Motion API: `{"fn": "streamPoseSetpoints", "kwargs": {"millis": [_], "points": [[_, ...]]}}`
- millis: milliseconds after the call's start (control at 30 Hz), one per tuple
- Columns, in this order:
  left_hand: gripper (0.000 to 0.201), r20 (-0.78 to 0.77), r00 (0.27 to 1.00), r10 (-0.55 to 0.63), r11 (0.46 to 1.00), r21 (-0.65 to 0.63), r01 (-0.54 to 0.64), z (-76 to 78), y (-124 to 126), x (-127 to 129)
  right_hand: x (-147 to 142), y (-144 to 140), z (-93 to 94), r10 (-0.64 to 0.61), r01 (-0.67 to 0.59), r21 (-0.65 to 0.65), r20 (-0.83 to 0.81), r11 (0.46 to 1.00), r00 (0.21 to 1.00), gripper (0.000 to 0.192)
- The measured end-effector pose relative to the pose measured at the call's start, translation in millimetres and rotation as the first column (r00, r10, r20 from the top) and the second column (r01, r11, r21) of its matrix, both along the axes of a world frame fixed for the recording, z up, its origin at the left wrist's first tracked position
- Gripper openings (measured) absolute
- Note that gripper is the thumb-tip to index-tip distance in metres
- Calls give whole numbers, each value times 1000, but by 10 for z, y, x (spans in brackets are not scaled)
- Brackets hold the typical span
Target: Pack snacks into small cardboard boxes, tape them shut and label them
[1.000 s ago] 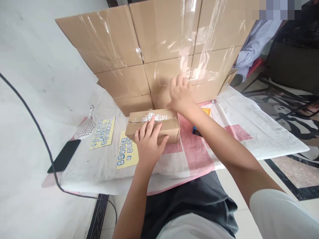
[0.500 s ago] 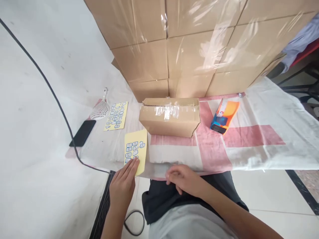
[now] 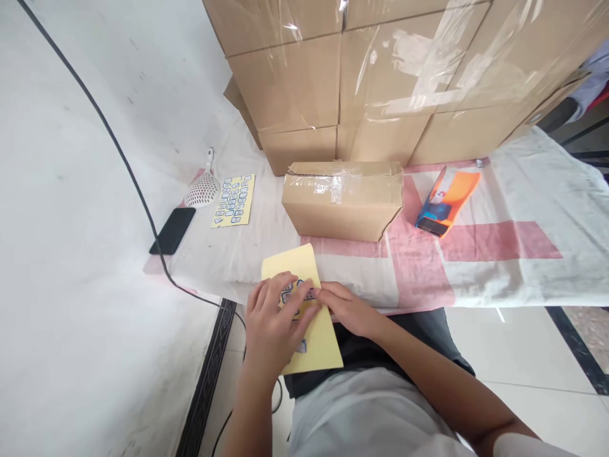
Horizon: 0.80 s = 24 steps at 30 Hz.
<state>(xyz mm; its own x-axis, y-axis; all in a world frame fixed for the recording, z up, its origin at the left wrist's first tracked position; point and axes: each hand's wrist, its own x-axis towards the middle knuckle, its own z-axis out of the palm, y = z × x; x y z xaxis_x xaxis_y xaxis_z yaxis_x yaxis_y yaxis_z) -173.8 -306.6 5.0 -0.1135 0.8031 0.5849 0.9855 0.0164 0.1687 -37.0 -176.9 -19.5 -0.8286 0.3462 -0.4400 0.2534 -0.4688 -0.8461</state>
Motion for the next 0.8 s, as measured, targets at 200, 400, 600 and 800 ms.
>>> {"fn": "streamPoseSetpoints", "kwargs": {"millis": [200,400,600,800], "points": [[17,-95,995,10,1000,9,-9,36,203,32,75,66,83,-81,80,256,-5,963,997,30],[5,132,988,-78,997,5,78,38,252,-44,55,96,207,52,-8,499,-75,866,996,35],[9,142,982,-121,989,101,108,-12,214,-120,-61,168,148,4,2,705,-6,709,1000,37],[6,631,761,150,900,232,-370,-185,82,-176,-920,422,166,-38,-232,861,279,452,960,30]]}}
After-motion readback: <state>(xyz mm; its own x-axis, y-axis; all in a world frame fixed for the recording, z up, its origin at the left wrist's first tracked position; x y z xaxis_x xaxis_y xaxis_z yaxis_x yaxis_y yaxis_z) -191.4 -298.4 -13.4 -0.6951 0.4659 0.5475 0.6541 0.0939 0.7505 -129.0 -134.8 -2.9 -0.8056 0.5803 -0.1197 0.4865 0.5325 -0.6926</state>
